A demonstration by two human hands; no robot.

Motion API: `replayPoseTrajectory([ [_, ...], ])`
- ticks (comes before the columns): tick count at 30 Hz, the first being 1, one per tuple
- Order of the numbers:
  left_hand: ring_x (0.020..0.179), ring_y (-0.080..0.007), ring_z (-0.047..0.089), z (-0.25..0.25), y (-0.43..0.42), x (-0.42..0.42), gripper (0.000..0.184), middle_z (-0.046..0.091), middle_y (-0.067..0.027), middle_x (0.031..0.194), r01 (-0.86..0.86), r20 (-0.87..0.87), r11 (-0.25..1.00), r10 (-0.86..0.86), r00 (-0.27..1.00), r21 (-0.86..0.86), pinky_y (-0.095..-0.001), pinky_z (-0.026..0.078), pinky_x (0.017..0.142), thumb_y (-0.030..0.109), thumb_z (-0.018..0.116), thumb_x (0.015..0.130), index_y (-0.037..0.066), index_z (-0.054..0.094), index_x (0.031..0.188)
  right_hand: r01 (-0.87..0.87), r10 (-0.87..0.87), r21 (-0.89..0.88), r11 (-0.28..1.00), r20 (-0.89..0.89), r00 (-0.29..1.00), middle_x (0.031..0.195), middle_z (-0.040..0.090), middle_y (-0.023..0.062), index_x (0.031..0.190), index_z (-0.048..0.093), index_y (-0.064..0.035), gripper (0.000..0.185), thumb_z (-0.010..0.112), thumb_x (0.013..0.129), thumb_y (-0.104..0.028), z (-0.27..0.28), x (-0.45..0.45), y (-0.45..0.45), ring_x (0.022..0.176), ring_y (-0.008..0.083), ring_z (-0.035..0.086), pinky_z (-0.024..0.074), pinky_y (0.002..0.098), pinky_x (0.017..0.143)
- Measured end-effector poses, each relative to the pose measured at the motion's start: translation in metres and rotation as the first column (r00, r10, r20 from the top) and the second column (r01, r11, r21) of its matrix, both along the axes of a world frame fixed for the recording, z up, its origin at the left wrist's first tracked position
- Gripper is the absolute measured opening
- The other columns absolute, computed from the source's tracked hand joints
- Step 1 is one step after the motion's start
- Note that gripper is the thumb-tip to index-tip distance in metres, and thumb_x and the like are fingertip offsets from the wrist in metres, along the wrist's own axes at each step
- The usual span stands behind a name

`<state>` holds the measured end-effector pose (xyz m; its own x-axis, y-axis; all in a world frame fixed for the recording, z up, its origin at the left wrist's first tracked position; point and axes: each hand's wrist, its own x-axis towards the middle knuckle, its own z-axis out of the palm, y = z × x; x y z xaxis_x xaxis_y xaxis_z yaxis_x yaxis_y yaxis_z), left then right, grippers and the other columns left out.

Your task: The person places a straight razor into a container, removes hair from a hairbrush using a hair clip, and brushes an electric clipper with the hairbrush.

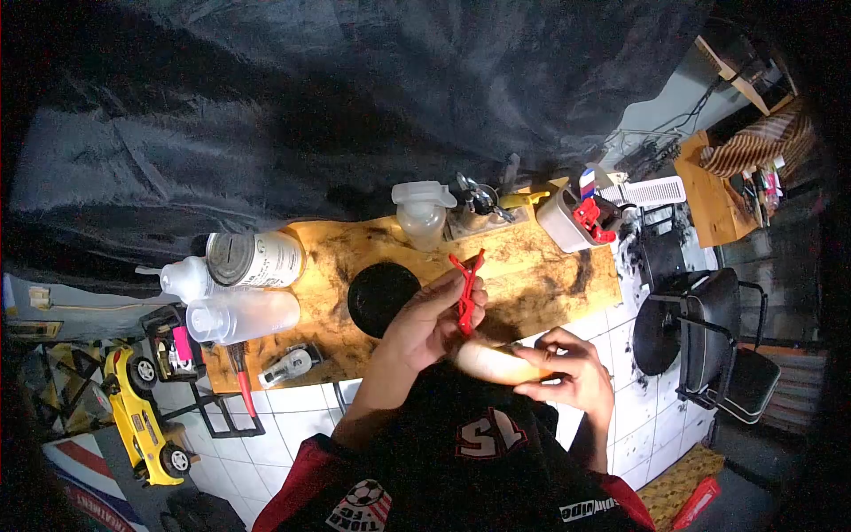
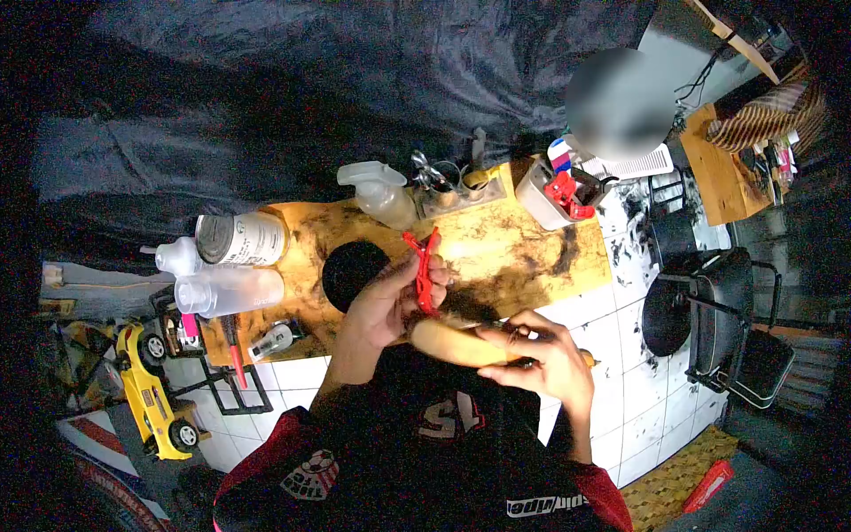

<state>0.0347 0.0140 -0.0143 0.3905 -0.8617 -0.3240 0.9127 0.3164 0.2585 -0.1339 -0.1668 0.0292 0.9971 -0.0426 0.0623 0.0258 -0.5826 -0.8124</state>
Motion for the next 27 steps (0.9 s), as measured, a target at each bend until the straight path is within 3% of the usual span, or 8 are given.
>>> replayPoseTrajectory([
  [3, 0.085, -0.0142, 0.06, 0.009, -0.001, 0.003, 0.023, 0.059, -0.0053, 0.093, -0.052, 0.002, 0.995, 0.052, 0.999, 0.09, -0.0282, 0.051, 0.076, 0.019, 0.054, 0.094, 0.002, 0.056, 0.109, -0.038, 0.037, 0.087, 0.995, 0.02, 0.999, 0.085, 0.06, 0.0087, 0.102, 0.07, -0.0055, 0.052, 0.086, 0.055, -0.021, 0.005, -0.002, -0.005, 0.075, 0.0198, 0.058, 0.0471, 0.0306, 0.065],
  [6, 0.087, -0.0156, 0.063, -0.003, 0.001, 0.004, 0.026, 0.062, -0.006, 0.096, 0.074, -0.061, 0.996, -0.077, 0.995, -0.041, -0.0286, 0.054, 0.08, 0.018, 0.053, 0.094, 0.001, 0.055, 0.113, 0.229, -0.24, 0.125, 0.965, 0.077, 0.968, 0.089, 0.06, 0.0106, 0.107, 0.065, 0.0024, 0.05, 0.08, 0.064, -0.018, 0.005, 0.0, -0.005, 0.08, 0.0202, 0.058, 0.0459, 0.0287, 0.069],
  [9, 0.088, -0.0168, 0.063, 0.002, -0.002, -0.008, 0.026, 0.062, -0.0087, 0.096, 0.156, -0.065, 0.983, -0.151, 0.986, 0.094, -0.0369, 0.051, 0.092, 0.015, 0.054, 0.093, 0.001, 0.052, 0.115, 0.366, -0.368, 0.043, 0.93, 0.177, 0.913, 0.089, 0.059, 0.0096, 0.108, 0.066, 0.0001, 0.054, 0.083, 0.06, -0.016, 0.002, 0.01, -0.004, 0.078, 0.0205, 0.059, 0.0478, 0.03, 0.07],
  [17, 0.099, -0.0176, 0.061, -0.003, 0.0, -0.002, 0.036, 0.06, -0.0119, 0.104, 0.133, -0.011, 0.984, -0.133, 0.991, 0.118, -0.0432, 0.04, 0.105, 0.019, 0.051, 0.094, 0.0, 0.047, 0.125, -0.105, 0.119, 0.107, 0.989, -0.13, 0.984, 0.079, 0.062, 0.0099, 0.1, 0.071, -0.005, 0.049, 0.085, 0.056, -0.019, 0.008, -0.002, -0.01, 0.072, 0.0217, 0.06, 0.0469, 0.031, 0.062],
  [21, 0.08, -0.0155, 0.062, 0.011, -0.007, -0.003, 0.023, 0.063, -0.0054, 0.088, 0.213, -0.124, 0.956, -0.191, 0.974, 0.201, -0.0396, 0.049, 0.094, 0.02, 0.061, 0.09, 0.004, 0.057, 0.105, -0.026, 0.024, 0.207, 0.978, 0.014, 1.0, 0.082, 0.063, 0.0098, 0.103, 0.07, -0.0041, 0.049, 0.084, 0.059, -0.02, -0.003, -0.007, -0.014, 0.074, 0.0208, 0.06, 0.0465, 0.0294, 0.065],
  [23, 0.101, -0.0216, 0.06, -0.027, -0.001, -0.005, 0.038, 0.062, -0.0106, 0.102, 0.207, -0.073, 0.947, -0.231, 0.97, -0.244, -0.0391, 0.046, 0.095, 0.026, 0.057, 0.091, 0.004, 0.051, 0.121, 0.12, -0.157, 0.207, 0.971, 0.173, 0.972, 0.087, 0.062, 0.0115, 0.107, 0.066, 0.0002, 0.049, 0.08, 0.065, -0.021, -0.012, -0.006, -0.012, 0.078, 0.0204, 0.058, 0.0455, 0.0291, 0.067],
  [24, 0.1, -0.0208, 0.06, -0.026, -0.002, -0.012, 0.039, 0.062, -0.0089, 0.108, 0.206, -0.033, 0.978, -0.205, 0.978, 0.018, -0.0359, 0.05, 0.088, 0.028, 0.058, 0.09, 0.004, 0.052, 0.12, 0.214, -0.247, 0.194, 0.957, 0.169, 0.954, 0.086, 0.061, 0.0105, 0.108, 0.066, -0.0002, 0.053, 0.082, 0.062, -0.02, -0.009, -0.001, -0.007, 0.077, 0.0204, 0.058, 0.0456, 0.0291, 0.067],
  [27, 0.097, -0.0199, 0.06, -0.037, 0.005, -0.009, 0.037, 0.061, -0.0077, 0.111, 0.247, -0.028, 0.95, -0.256, 0.966, -0.191, -0.0317, 0.05, 0.078, 0.027, 0.057, 0.091, 0.003, 0.053, 0.119, 0.296, -0.323, 0.168, 0.94, 0.172, 0.93, 0.085, 0.059, 0.0093, 0.108, 0.066, -0.0019, 0.054, 0.083, 0.06, -0.018, -0.007, 0.004, -0.003, 0.074, 0.0195, 0.057, 0.0453, 0.0289, 0.066],
])
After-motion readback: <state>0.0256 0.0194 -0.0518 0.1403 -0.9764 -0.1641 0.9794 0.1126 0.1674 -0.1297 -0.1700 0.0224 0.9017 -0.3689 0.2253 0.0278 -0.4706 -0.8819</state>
